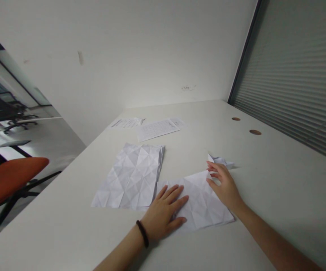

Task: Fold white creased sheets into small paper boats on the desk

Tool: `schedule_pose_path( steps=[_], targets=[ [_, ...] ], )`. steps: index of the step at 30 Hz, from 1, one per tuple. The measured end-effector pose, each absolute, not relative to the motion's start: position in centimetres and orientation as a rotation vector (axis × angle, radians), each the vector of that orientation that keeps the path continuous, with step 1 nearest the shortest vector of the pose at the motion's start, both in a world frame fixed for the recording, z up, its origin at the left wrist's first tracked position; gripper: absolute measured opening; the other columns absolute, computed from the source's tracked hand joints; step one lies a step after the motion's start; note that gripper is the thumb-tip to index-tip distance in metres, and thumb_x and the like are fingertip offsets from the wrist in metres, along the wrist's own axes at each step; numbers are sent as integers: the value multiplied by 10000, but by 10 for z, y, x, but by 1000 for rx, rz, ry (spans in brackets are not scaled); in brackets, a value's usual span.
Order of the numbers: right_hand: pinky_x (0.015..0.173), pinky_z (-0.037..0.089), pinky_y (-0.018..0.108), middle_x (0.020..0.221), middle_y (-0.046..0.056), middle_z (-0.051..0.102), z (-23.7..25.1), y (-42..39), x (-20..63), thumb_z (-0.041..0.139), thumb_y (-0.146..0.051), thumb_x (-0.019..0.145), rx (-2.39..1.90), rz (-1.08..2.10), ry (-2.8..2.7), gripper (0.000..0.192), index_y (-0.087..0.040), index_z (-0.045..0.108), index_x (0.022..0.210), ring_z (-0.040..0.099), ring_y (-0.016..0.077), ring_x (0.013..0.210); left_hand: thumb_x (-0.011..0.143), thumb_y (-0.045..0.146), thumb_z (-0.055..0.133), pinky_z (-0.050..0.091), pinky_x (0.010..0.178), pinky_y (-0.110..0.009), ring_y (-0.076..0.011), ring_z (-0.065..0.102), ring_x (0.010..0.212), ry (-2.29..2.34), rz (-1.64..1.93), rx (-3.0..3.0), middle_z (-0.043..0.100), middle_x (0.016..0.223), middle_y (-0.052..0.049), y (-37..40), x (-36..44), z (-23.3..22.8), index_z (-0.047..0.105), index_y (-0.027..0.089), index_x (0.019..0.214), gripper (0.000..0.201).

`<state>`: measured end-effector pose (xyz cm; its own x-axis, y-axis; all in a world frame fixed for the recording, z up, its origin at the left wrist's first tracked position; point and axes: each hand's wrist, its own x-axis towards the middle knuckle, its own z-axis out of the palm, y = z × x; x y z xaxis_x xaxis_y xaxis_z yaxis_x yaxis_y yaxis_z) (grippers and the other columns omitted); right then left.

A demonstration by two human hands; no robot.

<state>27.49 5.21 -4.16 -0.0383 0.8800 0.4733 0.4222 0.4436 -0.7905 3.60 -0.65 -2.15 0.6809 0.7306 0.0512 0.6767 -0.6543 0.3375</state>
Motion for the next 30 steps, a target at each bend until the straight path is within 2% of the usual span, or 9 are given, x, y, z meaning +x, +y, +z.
schedule_pose_path(
  steps=[2,4,7,10,13,17,20,24,30],
  targets=[
    [717,507,315,1083,75,489,-33,46,272,487,-128,733,-1069,553,-1676,435,-247,475,1151,550,165,865,848,491,429,170,1055,-529,-269,247,1306,1125,247,2601,278,1430,-70,-6,36,-21,334,287,1328,530],
    [707,492,300,970,51,542,-24,39,268,457,-96,743,-1025,598,-1783,398,-235,497,1114,549,148,787,847,492,429,172,1053,-531,-271,244,1307,1131,237,2597,273,1432,-71,-6,36,-21,333,287,1328,532],
    [687,458,277,802,20,575,-16,28,262,437,-26,690,-975,720,-2115,293,-205,572,879,536,149,746,845,491,433,174,1052,-533,-275,246,1306,1125,269,2592,279,1429,-70,-6,35,-22,334,288,1329,534],
    [738,434,284,787,16,583,-16,22,258,461,0,644,-928,801,-2393,234,-193,570,718,528,160,795,837,476,458,189,1050,-527,-278,258,1301,1116,283,2587,296,1422,-71,-6,36,-22,349,287,1321,531],
    [771,419,288,798,18,586,-19,22,256,496,-10,646,-939,787,-2438,213,-190,577,724,523,166,825,824,391,508,190,1052,-529,-272,284,1289,1158,319,2594,342,1400,-62,-6,37,-21,393,292,1291,491],
    [762,423,279,822,24,588,-20,23,257,523,-34,659,-960,809,-2425,194,-187,591,757,531,162,822,803,233,512,117,1054,-574,-301,169,1325,1478,580,2575,313,1408,-57,-4,34,-20,445,284,1243,447],
    [769,425,284,823,24,592,-19,24,257,520,-38,665,-961,812,-2421,196,-191,598,758,536,163,825,812,222,492,220,1039,-551,-313,229,1303,1677,792,2363,281,1405,-98,-2,29,-21,411,238,1257,453],
    [769,427,288,820,23,597,-19,24,257,518,-37,666,-955,806,-2419,200,-194,602,756,539,165,828,821,224,482,417,945,-444,-266,373,1230,1566,969,2076,246,1399,-106,-1,25,-20,313,258,1295,504],
    [768,428,288,821,23,596,-21,24,257,532,-43,671,-959,792,-2419,191,-197,602,760,538,168,831,830,210,485,515,814,-324,-212,467,1143,1235,1181,1952,178,1426,-87,-6,32,-13,280,305,1305,526]
  ],
)
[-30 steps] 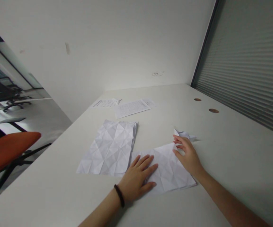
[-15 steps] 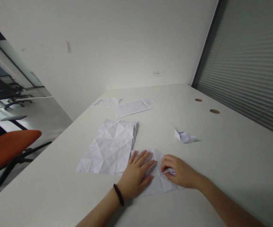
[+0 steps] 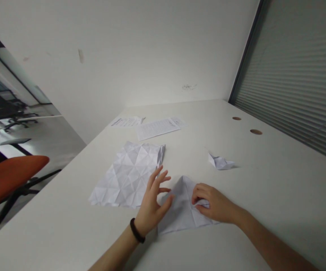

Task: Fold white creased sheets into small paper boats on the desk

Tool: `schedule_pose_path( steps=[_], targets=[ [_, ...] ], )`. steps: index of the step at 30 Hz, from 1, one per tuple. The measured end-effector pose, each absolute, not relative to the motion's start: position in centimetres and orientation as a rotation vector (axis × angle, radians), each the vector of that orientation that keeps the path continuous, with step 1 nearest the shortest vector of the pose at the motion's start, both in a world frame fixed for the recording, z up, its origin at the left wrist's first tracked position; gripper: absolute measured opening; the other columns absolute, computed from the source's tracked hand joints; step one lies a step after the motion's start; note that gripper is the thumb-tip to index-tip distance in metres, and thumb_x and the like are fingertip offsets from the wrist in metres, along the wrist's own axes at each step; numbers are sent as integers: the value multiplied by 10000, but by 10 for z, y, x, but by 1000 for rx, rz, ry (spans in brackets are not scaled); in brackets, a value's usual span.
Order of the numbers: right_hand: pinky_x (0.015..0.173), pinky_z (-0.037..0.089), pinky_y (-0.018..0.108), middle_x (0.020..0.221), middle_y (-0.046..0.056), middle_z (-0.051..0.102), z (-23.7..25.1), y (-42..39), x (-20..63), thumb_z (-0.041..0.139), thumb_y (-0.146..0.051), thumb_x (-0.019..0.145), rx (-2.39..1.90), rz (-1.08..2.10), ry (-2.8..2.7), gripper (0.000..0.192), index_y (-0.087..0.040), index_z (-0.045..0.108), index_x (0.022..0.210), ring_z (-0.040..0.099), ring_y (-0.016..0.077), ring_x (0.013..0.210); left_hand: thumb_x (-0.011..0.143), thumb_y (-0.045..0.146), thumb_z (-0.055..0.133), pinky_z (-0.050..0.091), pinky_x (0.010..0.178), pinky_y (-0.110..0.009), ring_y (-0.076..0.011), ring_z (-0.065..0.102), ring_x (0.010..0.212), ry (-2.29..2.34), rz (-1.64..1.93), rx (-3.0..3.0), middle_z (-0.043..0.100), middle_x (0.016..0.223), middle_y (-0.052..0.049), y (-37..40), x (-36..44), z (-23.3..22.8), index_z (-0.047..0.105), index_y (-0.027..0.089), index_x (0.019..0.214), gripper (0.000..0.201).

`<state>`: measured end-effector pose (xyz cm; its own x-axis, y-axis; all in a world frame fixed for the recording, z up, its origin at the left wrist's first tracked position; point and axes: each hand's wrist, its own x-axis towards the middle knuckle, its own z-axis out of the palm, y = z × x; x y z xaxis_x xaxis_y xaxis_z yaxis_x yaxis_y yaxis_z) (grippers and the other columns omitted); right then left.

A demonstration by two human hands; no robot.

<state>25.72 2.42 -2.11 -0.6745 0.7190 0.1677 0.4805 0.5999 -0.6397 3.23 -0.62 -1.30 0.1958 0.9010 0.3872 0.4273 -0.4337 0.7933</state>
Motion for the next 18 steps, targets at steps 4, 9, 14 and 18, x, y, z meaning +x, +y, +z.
schedule_pose_path(
  steps=[4,9,14,18],
  targets=[
    [773,428,289,825,21,591,-22,24,257,551,-60,684,-979,778,-2419,168,-194,602,773,535,167,837,799,360,558,405,966,-415,-262,387,1221,1088,774,2224,304,1396,-127,-10,35,-15,184,240,1373,696],
    [790,430,294,839,21,588,-23,25,256,553,-84,709,-1021,761,-2389,140,-197,606,772,534,163,839,731,561,560,146,1058,-541,-299,212,1315,999,252,2527,254,1435,-107,-13,41,-18,233,265,1370,776],
    [795,435,289,844,19,586,-24,25,255,556,-79,715,-1029,741,-2381,144,-196,608,782,536,158,843,821,462,496,190,1075,-471,-234,244,1312,1057,229,2564,284,1426,-91,-12,41,-18,313,238,1339,593],
    [822,440,316,933,52,582,-25,26,258,562,-173,759,-997,664,-2360,147,-199,628,889,530,175,897,834,450,484,231,1062,-478,-243,283,1295,1153,269,2592,333,1402,-97,-9,38,-20,367,216,1309,542]
  ],
)
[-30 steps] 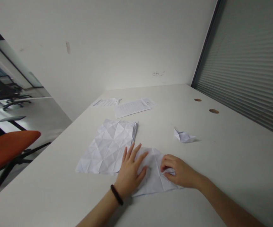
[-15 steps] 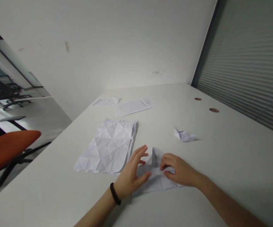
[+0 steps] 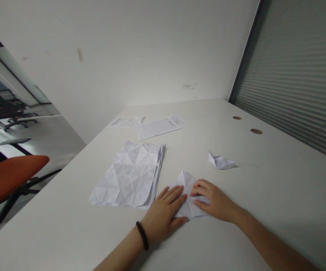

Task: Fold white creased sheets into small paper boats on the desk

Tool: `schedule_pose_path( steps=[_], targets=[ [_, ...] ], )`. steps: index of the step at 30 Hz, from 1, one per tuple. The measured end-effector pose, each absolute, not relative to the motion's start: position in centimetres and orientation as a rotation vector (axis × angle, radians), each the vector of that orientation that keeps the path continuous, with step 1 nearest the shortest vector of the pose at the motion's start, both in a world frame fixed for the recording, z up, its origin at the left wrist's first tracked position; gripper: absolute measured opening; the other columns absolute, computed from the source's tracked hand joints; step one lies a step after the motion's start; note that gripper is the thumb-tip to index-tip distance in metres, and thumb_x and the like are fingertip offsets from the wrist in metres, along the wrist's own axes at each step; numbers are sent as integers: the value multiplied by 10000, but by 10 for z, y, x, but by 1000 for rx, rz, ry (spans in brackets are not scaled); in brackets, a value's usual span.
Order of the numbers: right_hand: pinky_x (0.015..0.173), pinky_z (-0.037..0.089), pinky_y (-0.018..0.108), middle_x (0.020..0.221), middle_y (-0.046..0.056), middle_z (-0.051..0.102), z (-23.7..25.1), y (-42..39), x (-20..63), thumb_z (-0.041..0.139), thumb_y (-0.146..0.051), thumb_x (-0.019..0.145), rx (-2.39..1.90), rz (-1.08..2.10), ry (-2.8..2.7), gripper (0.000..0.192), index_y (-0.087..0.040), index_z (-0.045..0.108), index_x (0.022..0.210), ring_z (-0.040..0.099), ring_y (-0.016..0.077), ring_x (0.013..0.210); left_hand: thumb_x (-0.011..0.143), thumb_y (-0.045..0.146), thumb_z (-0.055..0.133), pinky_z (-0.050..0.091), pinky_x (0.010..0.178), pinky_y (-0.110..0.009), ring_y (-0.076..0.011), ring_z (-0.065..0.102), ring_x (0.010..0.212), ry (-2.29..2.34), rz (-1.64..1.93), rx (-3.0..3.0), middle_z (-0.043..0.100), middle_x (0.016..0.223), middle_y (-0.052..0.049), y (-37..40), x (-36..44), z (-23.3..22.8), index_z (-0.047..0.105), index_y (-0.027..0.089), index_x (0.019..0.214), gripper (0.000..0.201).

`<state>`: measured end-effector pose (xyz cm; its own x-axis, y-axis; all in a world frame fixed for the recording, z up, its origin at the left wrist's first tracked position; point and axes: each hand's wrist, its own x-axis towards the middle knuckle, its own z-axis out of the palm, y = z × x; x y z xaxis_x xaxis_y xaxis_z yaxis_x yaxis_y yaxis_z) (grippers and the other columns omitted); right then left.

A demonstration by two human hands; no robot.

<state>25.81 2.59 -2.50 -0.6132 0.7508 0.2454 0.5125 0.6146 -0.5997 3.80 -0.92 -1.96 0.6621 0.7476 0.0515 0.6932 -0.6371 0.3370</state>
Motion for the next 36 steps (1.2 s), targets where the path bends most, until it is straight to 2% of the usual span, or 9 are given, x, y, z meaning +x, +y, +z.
schedule_pose_path(
  steps=[5,8,11,15,19,23,31,36],
  targets=[
    [902,415,379,1092,97,561,-21,28,267,651,-337,701,-979,649,-2428,351,-200,624,1023,510,224,1015,849,359,492,277,1048,-472,-246,345,1262,1309,314,2619,396,1364,-103,-2,32,-23,428,170,1266,463],
    [929,401,387,1149,105,551,-17,29,271,679,-363,669,-989,662,-2466,425,-196,617,1055,499,236,1060,843,361,502,320,1029,-462,-253,384,1235,1321,378,2627,433,1336,-107,0,30,-25,457,159,1245,451],
    [914,417,357,1100,91,598,-14,30,272,662,-314,697,-990,678,-2473,342,-190,631,1014,528,219,1030,831,351,521,383,990,-432,-252,442,1186,1294,466,2618,499,1278,-101,1,29,-24,505,167,1202,414],
    [823,463,308,934,57,671,-13,34,274,586,-278,775,-1070,678,-2380,170,-191,654,904,596,184,895,850,287,493,454,913,-364,-207,552,1048,1306,607,2513,607,1135,-59,2,27,-19,609,209,1058,251],
    [769,475,304,890,48,690,-17,37,274,524,-267,820,-1182,611,-2279,163,-194,655,884,623,179,834,863,294,477,493,813,-329,-182,610,900,1419,753,2364,666,975,-40,3,24,-15,646,220,946,203],
    [769,475,309,895,40,696,-21,39,274,510,-246,824,-1212,577,-2248,167,-203,653,898,629,179,836,855,274,493,491,792,-322,-179,616,873,1377,782,2351,679,935,-38,4,22,-12,637,211,944,180],
    [733,477,305,842,39,694,-17,38,276,544,-205,778,-1245,523,-2310,129,-198,659,835,626,184,795,838,227,493,459,858,-353,-199,574,987,1161,520,2493,671,972,-36,6,18,-8,628,222,990,203],
    [763,477,313,887,42,682,-19,40,276,505,-233,813,-1271,521,-2265,164,-195,640,897,618,181,830,854,197,442,497,795,-323,-178,607,889,1385,635,2342,649,989,-49,6,20,-16,566,208,1067,247]
  ],
)
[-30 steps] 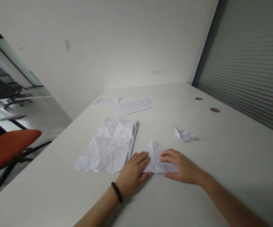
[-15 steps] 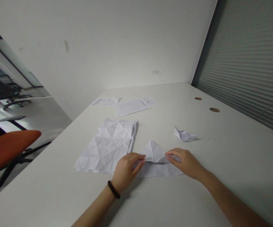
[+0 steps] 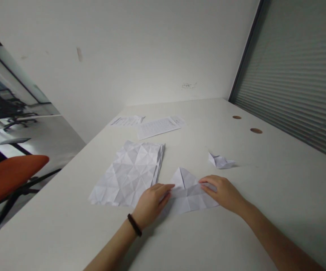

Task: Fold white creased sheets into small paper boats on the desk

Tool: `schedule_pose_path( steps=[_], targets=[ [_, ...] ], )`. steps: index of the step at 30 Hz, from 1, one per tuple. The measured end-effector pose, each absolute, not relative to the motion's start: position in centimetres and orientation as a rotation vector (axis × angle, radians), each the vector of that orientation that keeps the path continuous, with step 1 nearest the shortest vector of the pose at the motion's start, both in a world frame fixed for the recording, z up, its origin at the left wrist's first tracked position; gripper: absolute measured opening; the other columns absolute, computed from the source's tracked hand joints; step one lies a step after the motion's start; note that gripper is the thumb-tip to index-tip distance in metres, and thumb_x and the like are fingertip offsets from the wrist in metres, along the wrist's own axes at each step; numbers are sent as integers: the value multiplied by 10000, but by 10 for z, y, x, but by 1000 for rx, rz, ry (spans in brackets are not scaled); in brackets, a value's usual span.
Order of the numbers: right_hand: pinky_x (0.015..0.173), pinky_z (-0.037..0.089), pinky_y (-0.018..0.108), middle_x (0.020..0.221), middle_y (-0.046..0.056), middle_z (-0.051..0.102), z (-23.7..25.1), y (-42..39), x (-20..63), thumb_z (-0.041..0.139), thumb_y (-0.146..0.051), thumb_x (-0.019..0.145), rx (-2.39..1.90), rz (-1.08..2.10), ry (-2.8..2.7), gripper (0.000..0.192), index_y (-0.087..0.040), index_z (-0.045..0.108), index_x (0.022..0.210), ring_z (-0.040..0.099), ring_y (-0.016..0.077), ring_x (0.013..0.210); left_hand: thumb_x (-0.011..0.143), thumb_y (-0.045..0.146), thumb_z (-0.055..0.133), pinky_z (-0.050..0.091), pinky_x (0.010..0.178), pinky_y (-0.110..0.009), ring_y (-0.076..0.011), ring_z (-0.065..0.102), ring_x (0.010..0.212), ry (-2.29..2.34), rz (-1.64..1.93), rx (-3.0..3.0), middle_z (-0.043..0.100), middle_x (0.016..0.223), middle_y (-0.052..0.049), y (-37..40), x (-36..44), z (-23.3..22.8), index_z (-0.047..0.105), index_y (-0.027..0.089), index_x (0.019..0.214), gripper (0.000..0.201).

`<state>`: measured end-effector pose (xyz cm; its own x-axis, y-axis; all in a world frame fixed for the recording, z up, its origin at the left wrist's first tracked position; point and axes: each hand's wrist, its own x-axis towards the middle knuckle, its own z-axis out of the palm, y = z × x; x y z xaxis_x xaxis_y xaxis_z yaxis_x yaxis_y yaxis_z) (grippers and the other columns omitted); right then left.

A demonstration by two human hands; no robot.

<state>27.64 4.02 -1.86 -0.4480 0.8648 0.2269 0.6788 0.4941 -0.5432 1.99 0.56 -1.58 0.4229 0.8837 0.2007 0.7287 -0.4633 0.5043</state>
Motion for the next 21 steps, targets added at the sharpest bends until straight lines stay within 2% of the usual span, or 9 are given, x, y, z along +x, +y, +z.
schedule_pose_path(
  steps=[5,10,14,18,21],
  targets=[
    [872,443,367,996,84,612,-32,45,279,569,-204,760,-1322,395,-2219,257,-170,608,1012,558,211,947,802,123,476,466,892,-353,-190,546,1029,1459,743,2307,568,1145,-64,9,19,-28,500,217,1153,364],
    [895,424,423,1040,101,574,-41,45,278,610,-239,734,-1335,381,-2241,332,-183,598,1061,521,241,985,796,116,487,396,976,-415,-205,472,1129,1363,675,2341,539,1207,-64,7,21,-31,481,215,1187,403],
    [913,406,426,1081,80,568,-40,45,278,598,-198,745,-1236,489,-2272,377,-222,561,1120,500,233,1020,759,125,537,386,977,-435,-217,473,1122,1298,737,2205,527,1210,-68,6,23,-28,491,235,1174,432],
    [934,388,439,1103,75,569,-41,44,276,577,-183,761,-1182,566,-2269,382,-236,546,1138,488,235,1047,737,126,565,424,932,-402,-207,501,1077,1251,870,1958,536,1162,-74,6,25,-22,509,222,1139,417],
    [965,363,453,1156,73,540,-42,42,273,564,-176,762,-1144,552,-2247,430,-258,509,1181,453,238,1108,733,134,580,423,925,-395,-208,488,1102,1206,818,1842,532,1187,-67,4,27,-18,499,238,1163,450]
  ],
)
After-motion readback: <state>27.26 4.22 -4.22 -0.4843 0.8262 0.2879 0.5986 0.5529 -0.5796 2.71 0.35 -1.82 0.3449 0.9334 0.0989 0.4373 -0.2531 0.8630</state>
